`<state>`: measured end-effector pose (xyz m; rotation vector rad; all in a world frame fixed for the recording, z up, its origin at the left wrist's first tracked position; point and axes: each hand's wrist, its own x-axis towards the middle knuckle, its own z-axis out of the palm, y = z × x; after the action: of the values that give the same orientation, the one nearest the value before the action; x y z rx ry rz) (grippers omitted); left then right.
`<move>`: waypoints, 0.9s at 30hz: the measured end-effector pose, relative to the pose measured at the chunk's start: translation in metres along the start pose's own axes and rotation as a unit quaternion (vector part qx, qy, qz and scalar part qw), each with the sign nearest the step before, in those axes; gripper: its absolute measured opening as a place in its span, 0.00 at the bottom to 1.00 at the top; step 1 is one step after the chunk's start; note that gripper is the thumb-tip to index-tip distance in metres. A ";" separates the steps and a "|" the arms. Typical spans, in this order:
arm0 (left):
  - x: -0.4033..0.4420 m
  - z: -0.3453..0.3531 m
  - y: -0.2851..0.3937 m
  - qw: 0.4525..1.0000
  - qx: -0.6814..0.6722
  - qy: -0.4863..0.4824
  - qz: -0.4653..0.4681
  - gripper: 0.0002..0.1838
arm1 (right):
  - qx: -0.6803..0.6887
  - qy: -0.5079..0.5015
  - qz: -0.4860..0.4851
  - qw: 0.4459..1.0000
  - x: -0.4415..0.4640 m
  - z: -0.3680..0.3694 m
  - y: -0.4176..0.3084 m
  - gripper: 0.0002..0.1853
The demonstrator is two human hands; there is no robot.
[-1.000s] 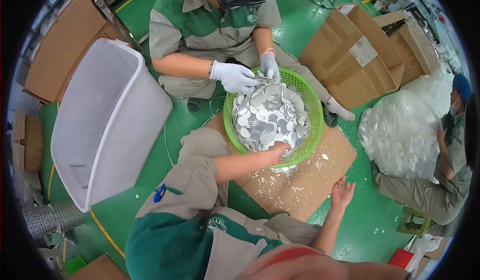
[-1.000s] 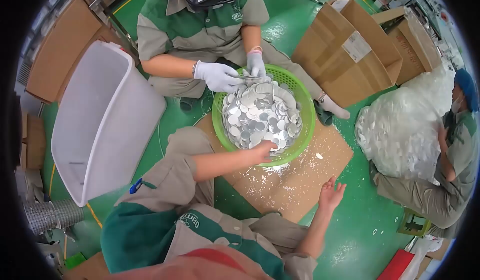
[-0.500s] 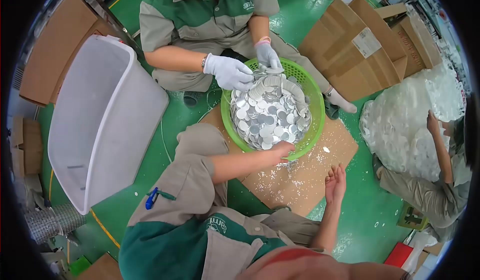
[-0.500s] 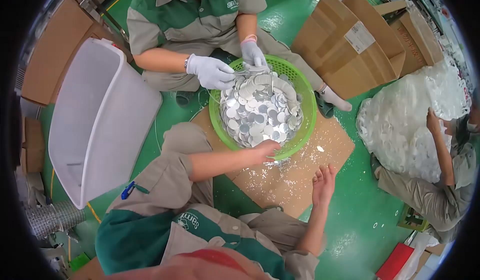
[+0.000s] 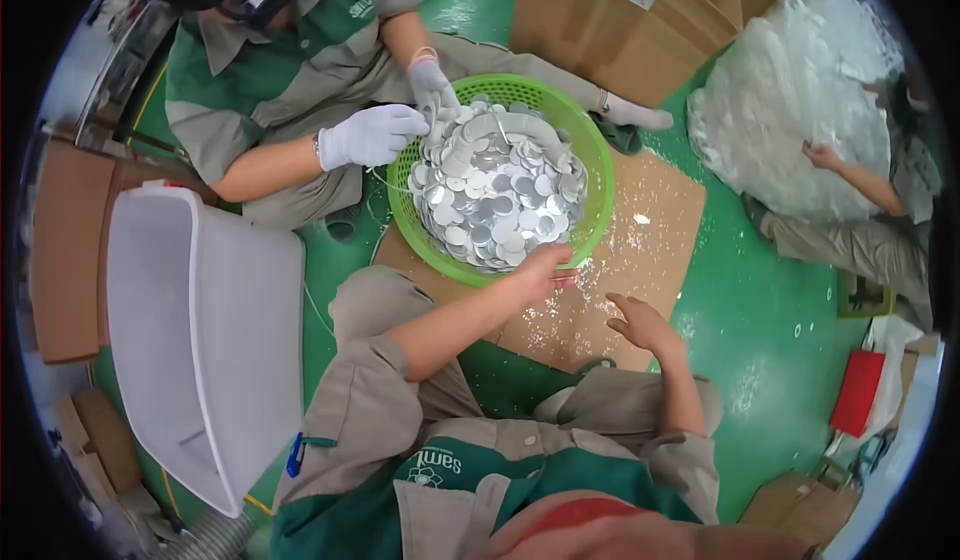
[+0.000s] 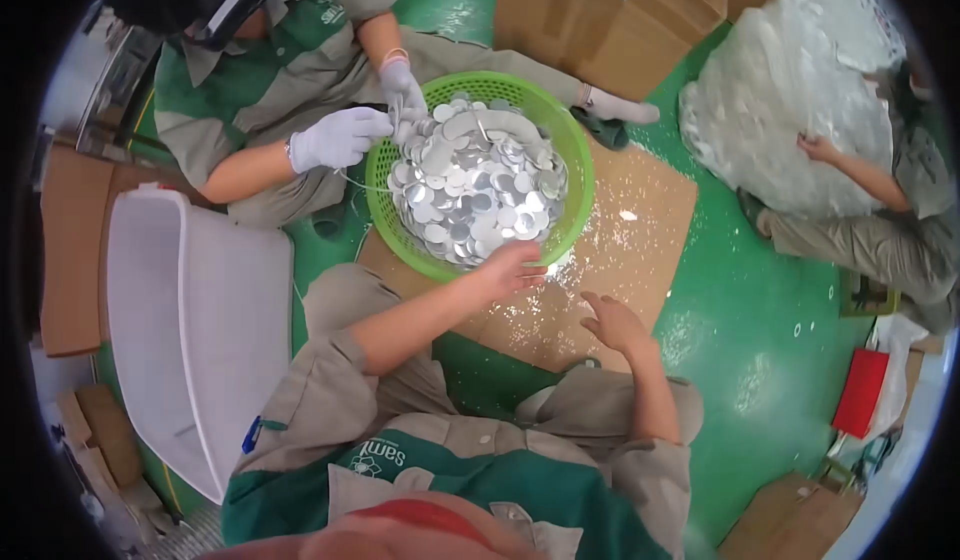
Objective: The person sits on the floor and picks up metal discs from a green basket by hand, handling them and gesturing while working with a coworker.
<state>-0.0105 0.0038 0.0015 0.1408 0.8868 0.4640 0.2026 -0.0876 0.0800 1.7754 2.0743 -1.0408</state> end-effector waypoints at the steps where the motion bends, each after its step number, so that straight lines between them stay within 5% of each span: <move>1: -0.007 0.003 0.001 1.000 0.006 0.015 0.005 0.17 | 0.010 0.013 -0.016 1.000 0.002 0.004 0.000 0.25; 8: -0.012 0.000 0.001 0.998 0.052 -0.029 0.007 0.21 | 0.043 0.113 -0.011 0.993 0.001 0.000 0.001 0.24; 13: -0.017 0.004 -0.001 0.997 0.071 -0.011 -0.014 0.20 | 0.006 0.046 0.019 0.999 -0.003 0.003 -0.002 0.24; 19: -0.007 -0.002 -0.009 0.997 0.069 -0.033 -0.018 0.15 | 0.043 0.131 -0.057 0.989 -0.014 -0.016 -0.017 0.20; 22: -0.007 -0.001 -0.006 0.996 0.085 -0.023 -0.010 0.11 | 0.189 0.311 -0.140 0.921 -0.034 -0.061 -0.056 0.15; 26: 0.018 -0.016 -0.021 0.997 0.065 -0.046 -0.004 0.09 | 0.065 0.543 -0.188 0.816 -0.121 -0.114 -0.125 0.08; 27: 0.029 -0.025 -0.029 0.998 0.053 -0.031 0.008 0.09 | 0.064 0.623 -0.246 0.740 -0.139 -0.109 -0.131 0.07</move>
<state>-0.0044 -0.0113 -0.0439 0.2580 0.8493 0.4248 0.1448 -0.1285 0.2883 2.3753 3.4003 0.2002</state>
